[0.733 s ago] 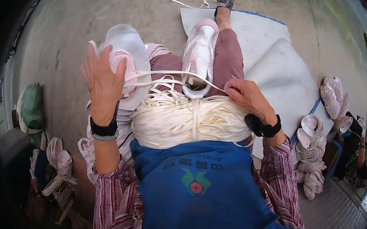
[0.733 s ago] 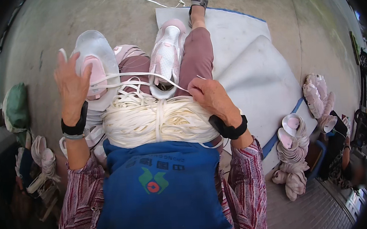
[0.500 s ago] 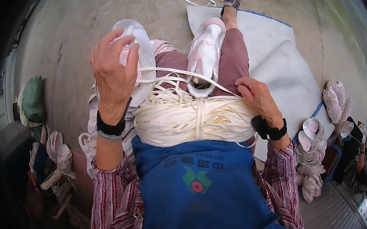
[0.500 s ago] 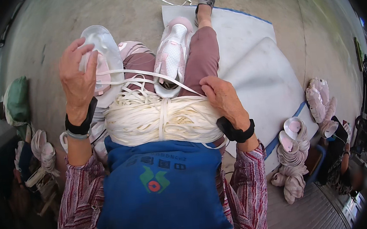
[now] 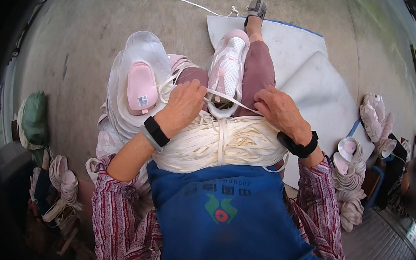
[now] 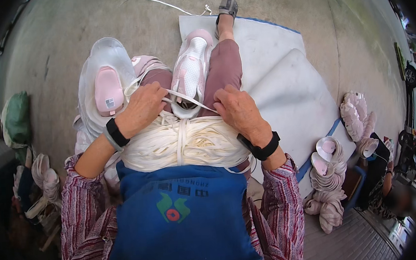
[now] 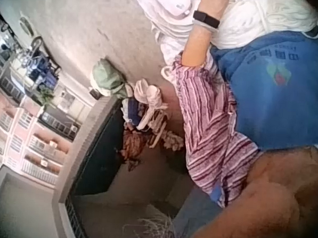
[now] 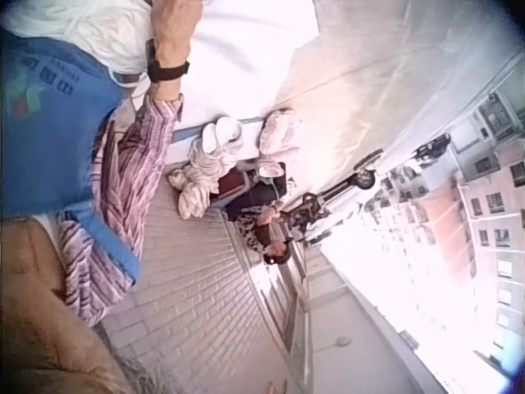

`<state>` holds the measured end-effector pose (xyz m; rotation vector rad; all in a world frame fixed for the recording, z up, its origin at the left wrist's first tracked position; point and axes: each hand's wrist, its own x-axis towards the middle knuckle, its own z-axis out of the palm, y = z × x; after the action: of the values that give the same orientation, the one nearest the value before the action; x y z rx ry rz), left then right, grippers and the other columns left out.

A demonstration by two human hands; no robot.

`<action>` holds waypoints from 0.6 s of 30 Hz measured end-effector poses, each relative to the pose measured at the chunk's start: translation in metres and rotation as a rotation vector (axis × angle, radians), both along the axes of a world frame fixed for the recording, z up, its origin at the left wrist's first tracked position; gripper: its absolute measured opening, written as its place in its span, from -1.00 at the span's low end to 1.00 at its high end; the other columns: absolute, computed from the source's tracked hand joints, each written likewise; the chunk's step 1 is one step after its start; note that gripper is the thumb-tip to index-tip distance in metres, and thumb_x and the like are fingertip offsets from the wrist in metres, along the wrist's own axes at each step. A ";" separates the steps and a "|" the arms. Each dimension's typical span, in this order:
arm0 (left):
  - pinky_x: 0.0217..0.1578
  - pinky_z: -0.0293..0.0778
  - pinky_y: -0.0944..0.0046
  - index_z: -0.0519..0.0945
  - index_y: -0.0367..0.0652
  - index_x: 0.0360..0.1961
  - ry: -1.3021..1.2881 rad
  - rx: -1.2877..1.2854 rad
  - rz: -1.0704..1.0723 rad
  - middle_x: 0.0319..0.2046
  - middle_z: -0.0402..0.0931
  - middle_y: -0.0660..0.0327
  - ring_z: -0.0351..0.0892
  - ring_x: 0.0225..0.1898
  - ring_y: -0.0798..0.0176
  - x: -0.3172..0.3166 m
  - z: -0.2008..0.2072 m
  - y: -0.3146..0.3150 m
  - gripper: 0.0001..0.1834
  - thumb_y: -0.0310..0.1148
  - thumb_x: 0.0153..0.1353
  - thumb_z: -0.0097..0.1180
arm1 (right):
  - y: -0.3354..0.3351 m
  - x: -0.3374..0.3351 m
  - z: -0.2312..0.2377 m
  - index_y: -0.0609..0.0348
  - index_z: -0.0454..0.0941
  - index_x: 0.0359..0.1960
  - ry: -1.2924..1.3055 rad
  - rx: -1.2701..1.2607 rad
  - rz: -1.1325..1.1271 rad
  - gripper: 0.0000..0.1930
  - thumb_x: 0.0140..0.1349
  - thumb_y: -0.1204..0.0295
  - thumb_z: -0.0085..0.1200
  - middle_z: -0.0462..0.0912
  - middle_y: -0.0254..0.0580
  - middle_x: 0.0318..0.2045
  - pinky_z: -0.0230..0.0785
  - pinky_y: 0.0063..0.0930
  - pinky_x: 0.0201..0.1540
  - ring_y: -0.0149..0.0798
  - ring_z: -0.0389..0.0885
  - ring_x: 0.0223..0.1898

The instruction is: The recorder is lacing up pink sneakers and preparing them with laces.

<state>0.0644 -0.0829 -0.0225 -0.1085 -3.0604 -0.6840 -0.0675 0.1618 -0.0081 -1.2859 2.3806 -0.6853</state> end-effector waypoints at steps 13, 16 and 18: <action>-0.32 0.43 0.20 0.49 -0.25 -0.34 0.089 0.254 0.071 -0.45 0.40 0.15 0.46 -0.38 0.12 -0.004 0.001 -0.022 -0.88 -0.44 0.13 0.09 | -0.019 -0.013 0.033 0.12 0.52 -0.37 0.186 -0.141 -0.032 -0.89 0.02 0.50 0.12 0.50 -0.16 -0.49 0.40 -0.26 -0.34 -0.08 0.54 -0.43; -0.37 0.39 0.32 0.45 -0.26 -0.32 0.048 0.703 0.305 -0.54 0.39 0.24 0.43 -0.47 0.29 -0.008 0.039 -0.028 -0.88 -0.41 0.24 0.03 | -0.020 -0.005 0.046 0.12 0.52 -0.31 0.011 -0.281 0.018 -0.86 0.05 0.52 0.12 0.48 -0.20 -0.46 0.40 -0.28 -0.32 -0.09 0.53 -0.38; -0.47 0.34 0.41 0.42 -0.25 -0.32 -0.153 1.147 0.459 -0.61 0.39 0.30 0.36 -0.60 0.43 -0.007 0.076 -0.022 -0.87 -0.39 0.29 -0.02 | -0.019 0.003 0.041 0.17 0.53 -0.31 -0.098 -0.275 0.150 -0.88 0.08 0.51 0.11 0.49 -0.18 -0.45 0.41 -0.26 -0.33 -0.07 0.54 -0.37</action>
<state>0.0572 -0.1049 0.0537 0.6236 -2.1492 -2.2130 -0.0641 0.1431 0.0330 -1.4848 2.1406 -1.0311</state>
